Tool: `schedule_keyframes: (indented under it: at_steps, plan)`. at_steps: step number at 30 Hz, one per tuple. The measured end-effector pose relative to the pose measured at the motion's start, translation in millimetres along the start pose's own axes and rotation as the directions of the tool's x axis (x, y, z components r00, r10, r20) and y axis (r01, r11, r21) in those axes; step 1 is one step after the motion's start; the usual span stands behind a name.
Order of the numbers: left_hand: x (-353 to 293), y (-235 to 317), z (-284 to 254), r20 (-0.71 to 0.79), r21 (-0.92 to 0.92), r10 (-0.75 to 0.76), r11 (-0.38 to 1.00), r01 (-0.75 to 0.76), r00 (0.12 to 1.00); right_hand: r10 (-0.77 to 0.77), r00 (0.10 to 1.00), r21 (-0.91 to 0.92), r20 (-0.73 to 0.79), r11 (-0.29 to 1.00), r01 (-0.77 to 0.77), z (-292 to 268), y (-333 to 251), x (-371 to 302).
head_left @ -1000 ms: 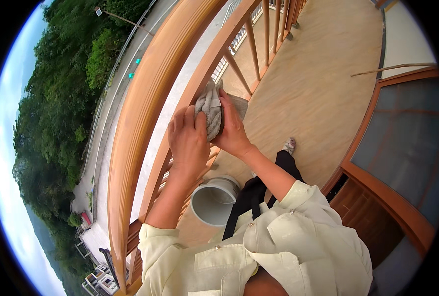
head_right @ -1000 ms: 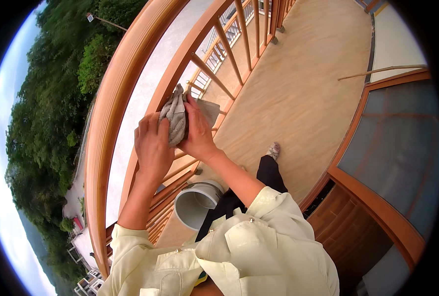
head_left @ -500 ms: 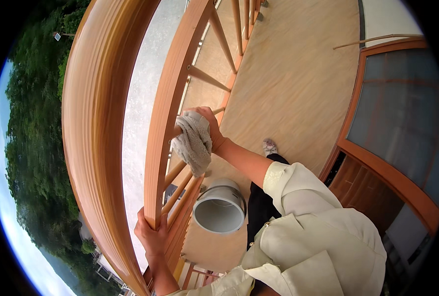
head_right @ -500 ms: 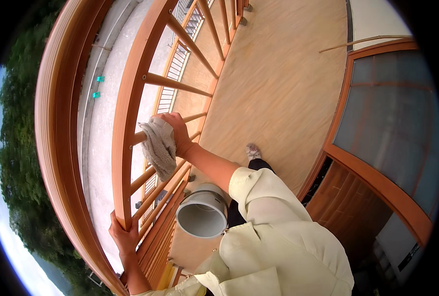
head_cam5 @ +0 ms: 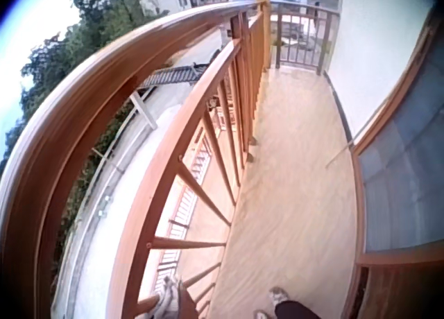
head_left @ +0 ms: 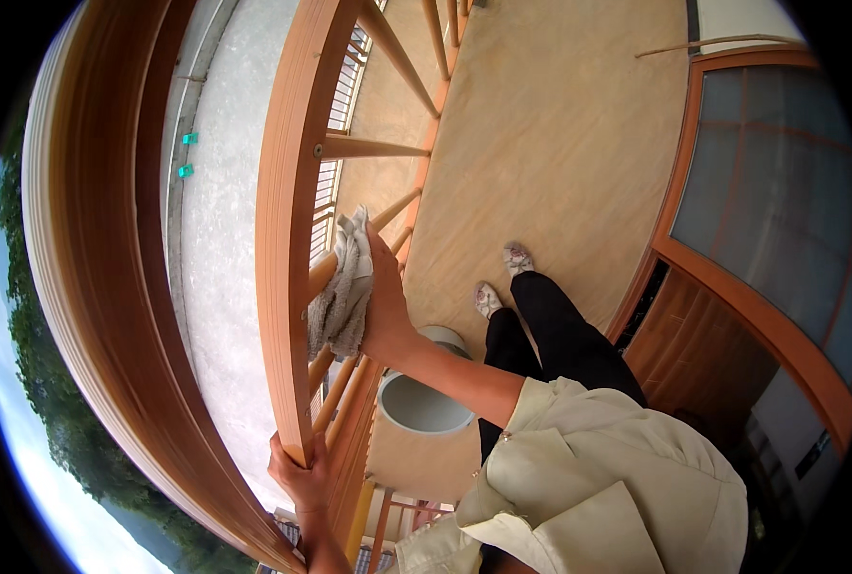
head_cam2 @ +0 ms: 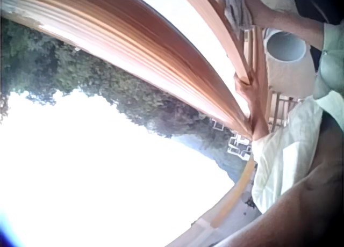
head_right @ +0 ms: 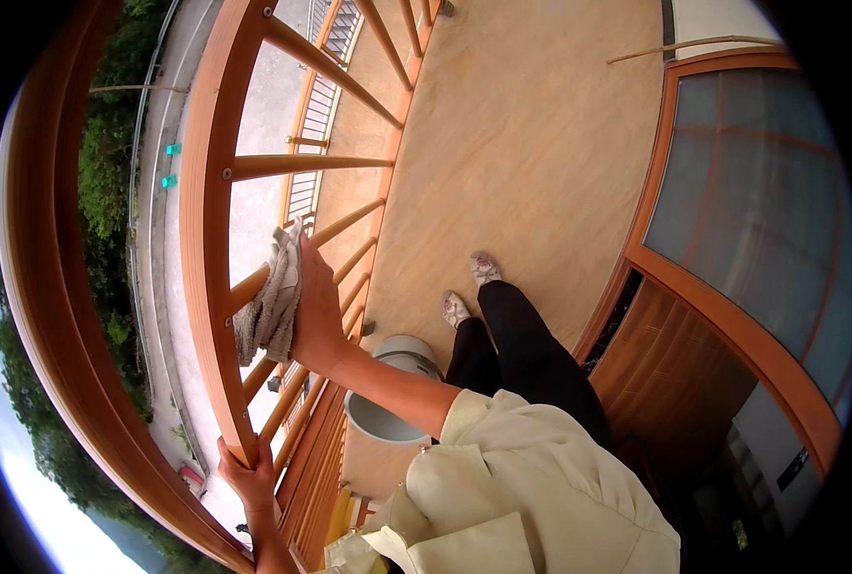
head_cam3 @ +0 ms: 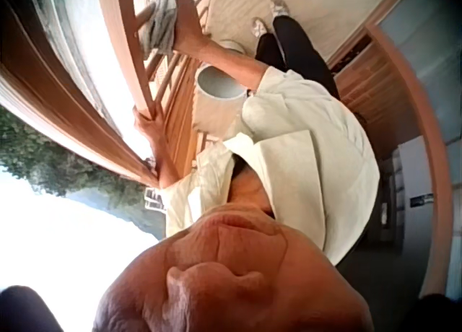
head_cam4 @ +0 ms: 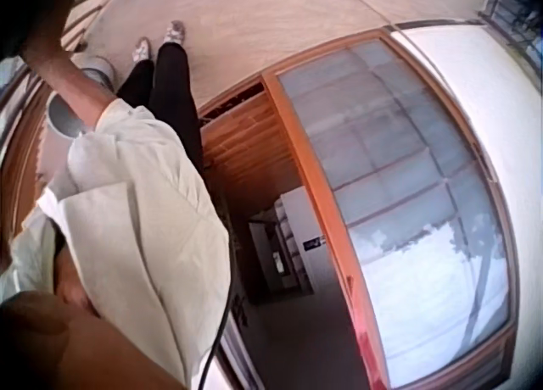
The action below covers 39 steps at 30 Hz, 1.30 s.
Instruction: The person wipes a wooden railing on an outdoor balcony using a cloth. They move along the railing, cleaning the top and sides, and occasionally dip the cloth into a bucket of water to wet it.
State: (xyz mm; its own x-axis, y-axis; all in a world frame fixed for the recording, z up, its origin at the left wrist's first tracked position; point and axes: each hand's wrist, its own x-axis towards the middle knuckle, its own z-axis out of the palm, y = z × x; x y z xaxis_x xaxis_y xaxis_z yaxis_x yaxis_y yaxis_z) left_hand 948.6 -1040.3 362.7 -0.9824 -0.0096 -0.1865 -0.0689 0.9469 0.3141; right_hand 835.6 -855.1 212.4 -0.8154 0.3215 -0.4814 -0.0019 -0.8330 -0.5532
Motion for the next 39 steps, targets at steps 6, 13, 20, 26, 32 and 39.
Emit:
schedule_keyframes:
  at_steps: [6, 13, 20, 26, 32, 39]
  plan:
    - [-7.7, -15.3, 0.3, 0.015, -0.022, -0.037, 0.999, 0.037, 0.999, -0.513, 0.726, -0.692, 0.457, 0.308, 0.653, 15.7, -50.2, 5.5]
    - [-6.8, -14.5, 3.1, -0.002, -0.007, -0.032, 0.999, 0.032, 0.999, -0.110, 0.881, -0.829, 0.460, 0.302, 0.470, -94.3, 18.6, 84.2]
    - [-0.9, -2.1, 2.8, -0.015, -0.018, 0.003, 1.000, -0.003, 1.000, -0.138, 0.939, -0.884, 0.317, 0.316, 0.345, -160.8, 86.5, 117.7]
    - [2.4, -0.7, 6.0, -0.016, -0.040, 0.024, 0.999, -0.025, 1.000, -0.470, 0.758, -0.665, 0.452, 0.388, 0.637, -39.0, 8.5, 27.8]
    - [-5.8, -5.8, 4.7, -0.037, 0.017, -0.003, 1.000, 0.003, 0.999, -0.606, 0.565, -0.466, 0.560, 0.334, 0.820, 11.3, -18.8, 7.5]
    - [-5.2, -4.0, 9.3, 0.008, -0.074, 0.002, 0.997, -0.002, 1.000, -0.440, 0.811, -0.811, 0.386, 0.257, 0.526, -131.5, 72.6, 95.7]
